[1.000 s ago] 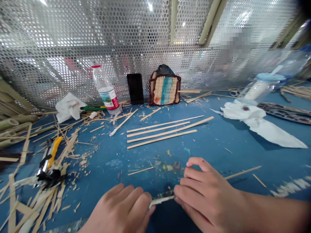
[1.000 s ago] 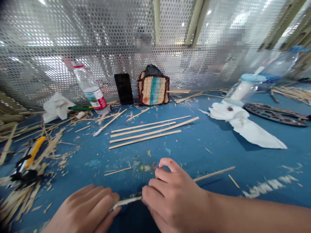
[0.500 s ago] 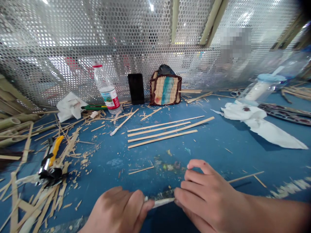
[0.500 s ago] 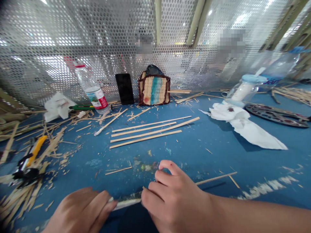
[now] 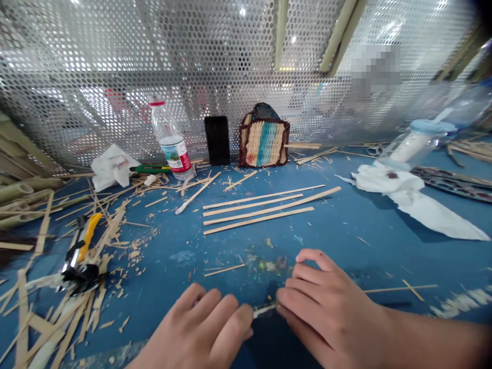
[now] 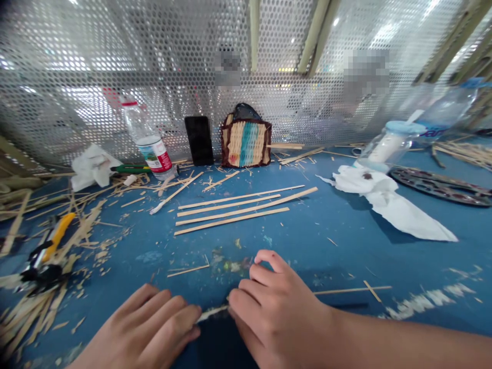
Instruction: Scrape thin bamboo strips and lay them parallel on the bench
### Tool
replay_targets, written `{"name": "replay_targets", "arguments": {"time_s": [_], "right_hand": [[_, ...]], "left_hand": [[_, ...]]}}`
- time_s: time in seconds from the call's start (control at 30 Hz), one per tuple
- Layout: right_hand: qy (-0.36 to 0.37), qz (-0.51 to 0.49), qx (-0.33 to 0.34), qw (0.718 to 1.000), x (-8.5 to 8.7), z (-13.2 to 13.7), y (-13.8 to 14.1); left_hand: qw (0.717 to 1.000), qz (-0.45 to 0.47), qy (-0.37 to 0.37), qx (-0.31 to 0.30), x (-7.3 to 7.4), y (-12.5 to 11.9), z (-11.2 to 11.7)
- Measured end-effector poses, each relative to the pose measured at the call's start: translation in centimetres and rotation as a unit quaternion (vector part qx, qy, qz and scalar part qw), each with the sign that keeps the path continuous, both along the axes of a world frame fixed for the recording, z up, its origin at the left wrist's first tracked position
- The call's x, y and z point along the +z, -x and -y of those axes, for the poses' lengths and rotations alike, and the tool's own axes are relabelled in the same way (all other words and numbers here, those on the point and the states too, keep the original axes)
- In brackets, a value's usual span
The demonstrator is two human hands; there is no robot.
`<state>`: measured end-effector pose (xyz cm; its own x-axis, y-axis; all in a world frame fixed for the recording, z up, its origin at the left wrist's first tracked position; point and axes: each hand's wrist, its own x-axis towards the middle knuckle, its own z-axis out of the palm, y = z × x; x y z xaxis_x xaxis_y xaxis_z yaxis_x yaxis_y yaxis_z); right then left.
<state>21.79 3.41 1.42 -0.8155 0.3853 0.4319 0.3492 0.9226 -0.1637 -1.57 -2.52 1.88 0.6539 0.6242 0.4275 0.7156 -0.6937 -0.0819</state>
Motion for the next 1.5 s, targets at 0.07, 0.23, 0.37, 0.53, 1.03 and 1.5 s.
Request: {"name": "replay_targets", "arguments": {"time_s": [0.07, 0.23, 0.37, 0.53, 1.03, 1.5], "right_hand": [[0.0, 0.005, -0.002, 1.0, 0.1, 0.2, 0.1], [-0.031, 0.015, 0.003, 0.999, 0.2, 1.2, 0.4], [-0.016, 0.044, 0.023, 0.999, 0.1, 1.5, 0.6], [0.011, 0.038, 0.029, 0.999, 0.4, 1.2, 0.6], [-0.019, 0.038, 0.025, 0.999, -0.4, 0.8, 0.9], [0.025, 0.031, 0.049, 0.998, 0.5, 0.2, 0.2]], "left_hand": [[1.0, -0.018, 0.007, -0.008, 0.2, -0.1, 0.3], [1.0, -0.021, 0.002, 0.003, 0.2, -0.6, 1.1], [0.999, 0.022, 0.024, 0.027, -0.5, -0.9, 1.3], [0.994, 0.062, 0.076, 0.042, -0.9, -0.8, 1.1], [0.996, 0.045, 0.053, 0.055, -1.6, -0.4, 1.1], [0.991, 0.071, 0.096, 0.067, -0.6, 0.2, 0.8]]}}
